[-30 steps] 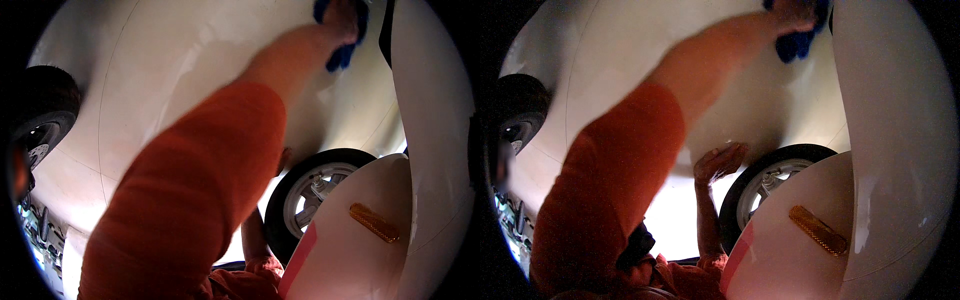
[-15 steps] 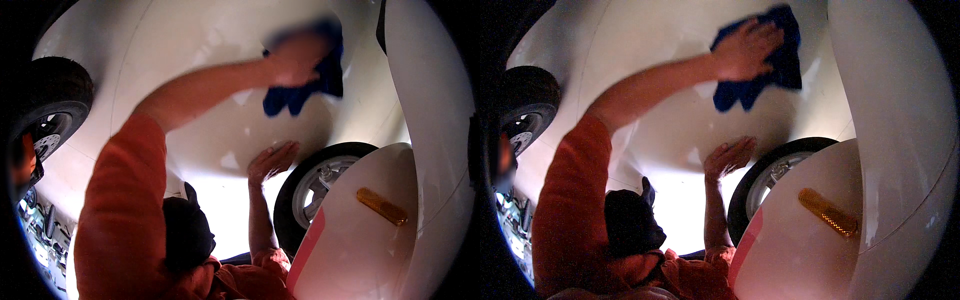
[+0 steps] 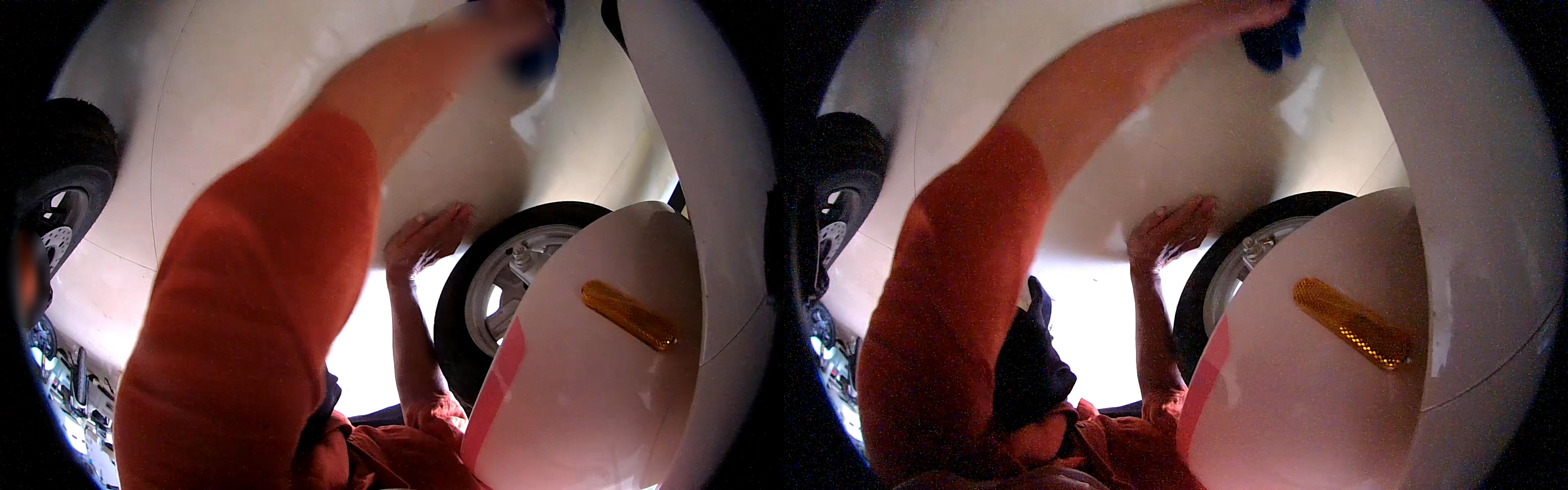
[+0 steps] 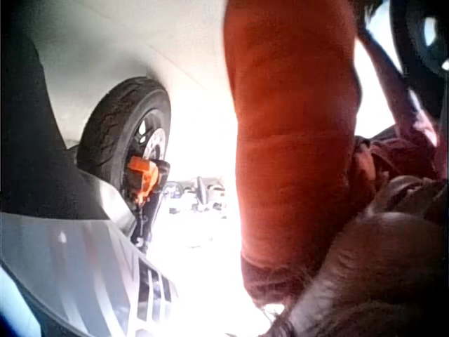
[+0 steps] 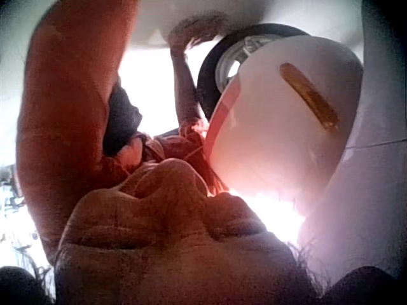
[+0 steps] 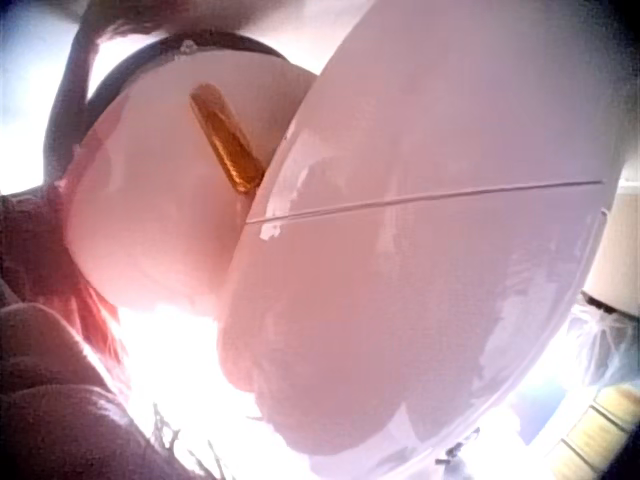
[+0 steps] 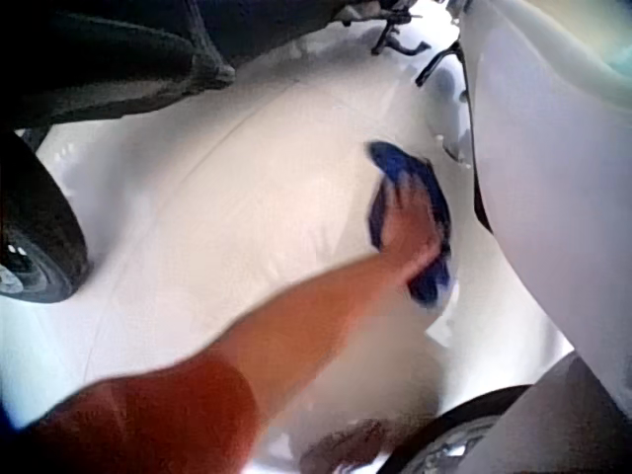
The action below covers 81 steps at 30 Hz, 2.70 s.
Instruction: The person cleans the floor of a garage by hand using a blue cloth, wiping the tiled surface between several parked scooters and bikes.
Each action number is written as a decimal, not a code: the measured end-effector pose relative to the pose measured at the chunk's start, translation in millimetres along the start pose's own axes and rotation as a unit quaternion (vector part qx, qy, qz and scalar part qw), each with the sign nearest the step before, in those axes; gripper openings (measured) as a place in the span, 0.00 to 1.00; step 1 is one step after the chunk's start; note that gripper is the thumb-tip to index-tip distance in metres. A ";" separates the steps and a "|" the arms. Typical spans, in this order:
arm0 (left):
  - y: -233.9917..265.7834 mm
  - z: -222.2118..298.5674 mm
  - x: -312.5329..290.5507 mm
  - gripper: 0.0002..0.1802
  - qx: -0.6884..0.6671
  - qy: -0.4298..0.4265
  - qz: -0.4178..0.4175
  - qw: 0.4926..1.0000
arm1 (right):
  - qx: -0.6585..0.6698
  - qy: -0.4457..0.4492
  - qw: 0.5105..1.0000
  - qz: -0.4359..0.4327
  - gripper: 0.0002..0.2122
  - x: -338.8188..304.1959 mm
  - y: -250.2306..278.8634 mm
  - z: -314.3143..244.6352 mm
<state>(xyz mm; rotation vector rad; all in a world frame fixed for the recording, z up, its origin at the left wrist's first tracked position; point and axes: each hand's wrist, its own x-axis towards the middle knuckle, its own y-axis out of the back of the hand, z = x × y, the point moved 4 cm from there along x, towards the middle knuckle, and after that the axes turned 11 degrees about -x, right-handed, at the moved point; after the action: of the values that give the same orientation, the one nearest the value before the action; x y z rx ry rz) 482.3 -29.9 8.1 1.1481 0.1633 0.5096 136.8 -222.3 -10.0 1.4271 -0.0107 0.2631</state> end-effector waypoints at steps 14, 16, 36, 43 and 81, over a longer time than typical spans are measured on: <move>-83.0 99.5 -119.0 0.34 -0.161 -0.451 -0.205 0.853 | 0.003 -0.018 1.000 -0.024 0.26 11.3 14.5 -20.3; -57.0 59.9 -62.4 0.35 -0.130 -0.387 -0.189 0.893 | 0.018 -0.026 0.999 -0.017 0.26 14.1 14.4 -19.1; 108.0 -236.2 0.9 0.39 0.075 0.019 0.008 0.997 | 0.036 -0.017 0.999 -0.036 0.26 16.6 29.8 -31.5; 66.1 -108.7 -53.4 0.38 -0.101 -0.179 -0.085 0.975 | 0.004 -0.009 1.000 -0.010 0.26 7.1 5.8 -11.0; -36.5 83.0 -59.6 0.33 -0.012 -0.237 -0.082 0.968 | 0.055 -0.005 0.998 -0.031 0.28 3.6 16.1 -8.9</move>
<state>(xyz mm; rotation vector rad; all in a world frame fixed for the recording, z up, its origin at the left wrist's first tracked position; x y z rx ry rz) 472.5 -137.8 1.5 1.1900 -0.1625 0.0809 136.0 -211.1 5.0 1.5348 0.0406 0.2085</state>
